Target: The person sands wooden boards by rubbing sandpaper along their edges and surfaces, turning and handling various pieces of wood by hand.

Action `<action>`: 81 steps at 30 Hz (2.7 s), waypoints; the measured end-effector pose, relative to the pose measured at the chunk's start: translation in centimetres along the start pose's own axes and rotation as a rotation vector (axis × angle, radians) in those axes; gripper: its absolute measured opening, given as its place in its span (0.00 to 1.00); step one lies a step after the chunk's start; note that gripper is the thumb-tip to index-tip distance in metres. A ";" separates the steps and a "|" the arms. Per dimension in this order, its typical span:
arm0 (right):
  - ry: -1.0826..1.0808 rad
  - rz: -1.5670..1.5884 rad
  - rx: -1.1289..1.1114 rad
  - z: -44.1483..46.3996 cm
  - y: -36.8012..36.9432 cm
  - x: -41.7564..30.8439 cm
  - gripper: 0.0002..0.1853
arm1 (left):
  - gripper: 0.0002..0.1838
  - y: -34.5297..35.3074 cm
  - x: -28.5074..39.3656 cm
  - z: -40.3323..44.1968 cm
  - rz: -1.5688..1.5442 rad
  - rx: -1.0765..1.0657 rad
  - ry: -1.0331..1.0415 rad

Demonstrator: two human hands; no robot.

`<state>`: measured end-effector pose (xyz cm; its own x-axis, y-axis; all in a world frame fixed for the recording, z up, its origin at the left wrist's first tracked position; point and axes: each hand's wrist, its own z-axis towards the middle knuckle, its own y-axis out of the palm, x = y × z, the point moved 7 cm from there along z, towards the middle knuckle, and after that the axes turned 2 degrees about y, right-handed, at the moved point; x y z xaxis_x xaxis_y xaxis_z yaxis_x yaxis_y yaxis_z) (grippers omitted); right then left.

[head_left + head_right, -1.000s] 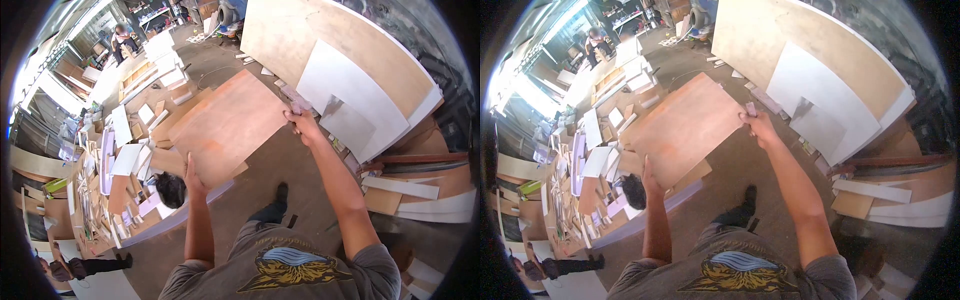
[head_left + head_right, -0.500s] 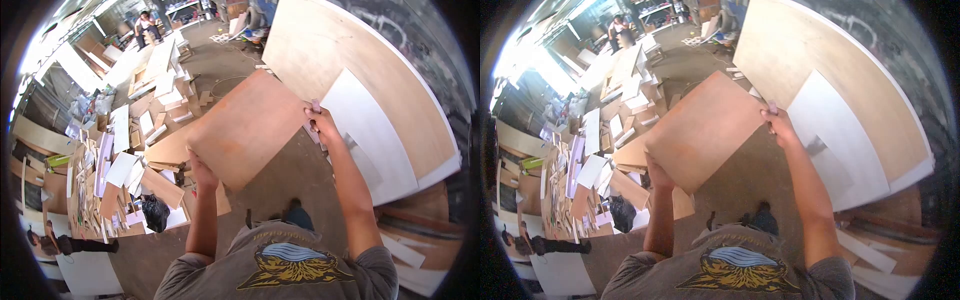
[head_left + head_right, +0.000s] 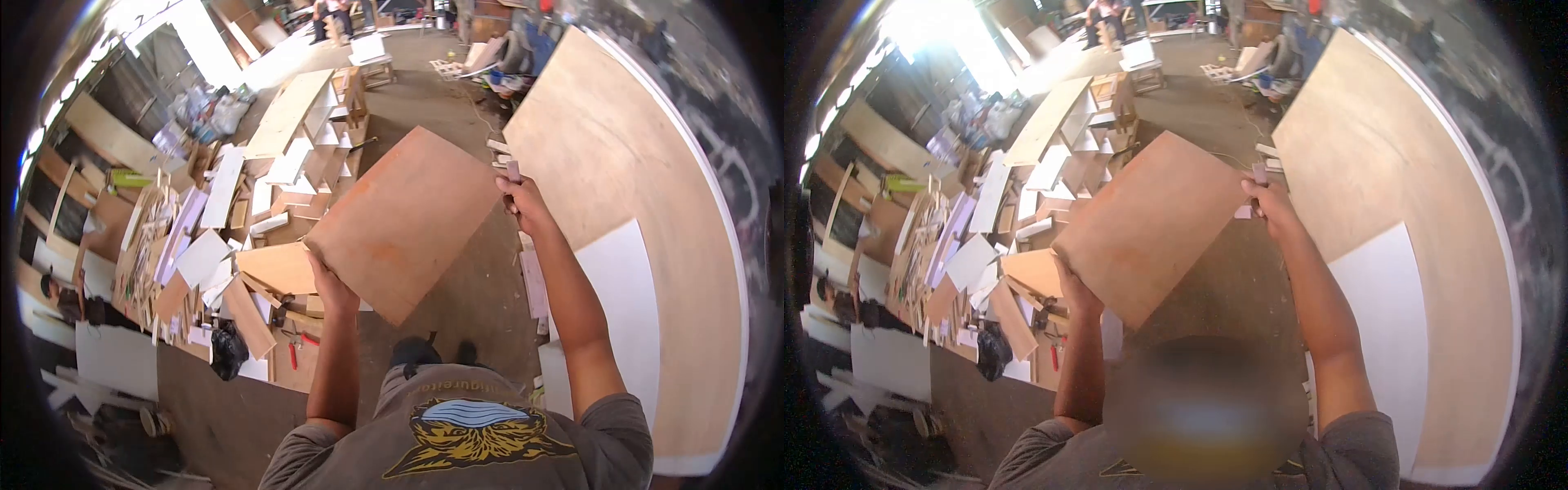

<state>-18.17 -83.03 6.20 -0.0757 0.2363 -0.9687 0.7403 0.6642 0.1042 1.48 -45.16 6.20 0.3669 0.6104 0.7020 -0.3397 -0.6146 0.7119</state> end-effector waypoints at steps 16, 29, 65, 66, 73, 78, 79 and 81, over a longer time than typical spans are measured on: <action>-0.017 0.033 -0.395 32.3 15.1 -8.1 0.21 | 0.41 1.2 0.2 23.2 -0.064 0.297 0.345; 0.024 0.014 -0.648 43.5 20.2 -11.6 0.23 | 0.37 5.2 -0.2 27.6 -0.018 0.731 0.492; 0.015 -0.016 -0.745 46.4 22.2 -12.4 0.24 | 0.38 3.4 -0.6 30.4 -0.003 0.685 0.476; 0.015 -0.016 -0.740 46.3 22.2 -12.5 0.24 | 0.38 3.4 -0.5 30.4 0.005 0.699 0.467; 0.026 0.007 -0.730 45.9 22.3 -12.9 0.23 | 0.40 5.0 -0.1 30.2 0.023 0.776 0.436; 0.033 0.012 -0.725 46.2 22.3 -12.5 0.21 | 0.41 5.1 0.1 30.4 0.031 0.743 0.458; 0.031 0.011 -0.726 46.3 22.3 -12.5 0.21 | 0.41 5.3 0.1 30.3 0.036 0.769 0.449; 0.027 0.012 -0.724 46.1 22.3 -12.7 0.21 | 0.41 5.4 0.2 30.2 0.047 0.804 0.434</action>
<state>30.09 -103.85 10.43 -0.0933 0.2580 -0.9616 0.1135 0.9623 0.2472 25.84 -63.43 9.62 -0.0450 0.6099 0.7912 0.4192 -0.7074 0.5691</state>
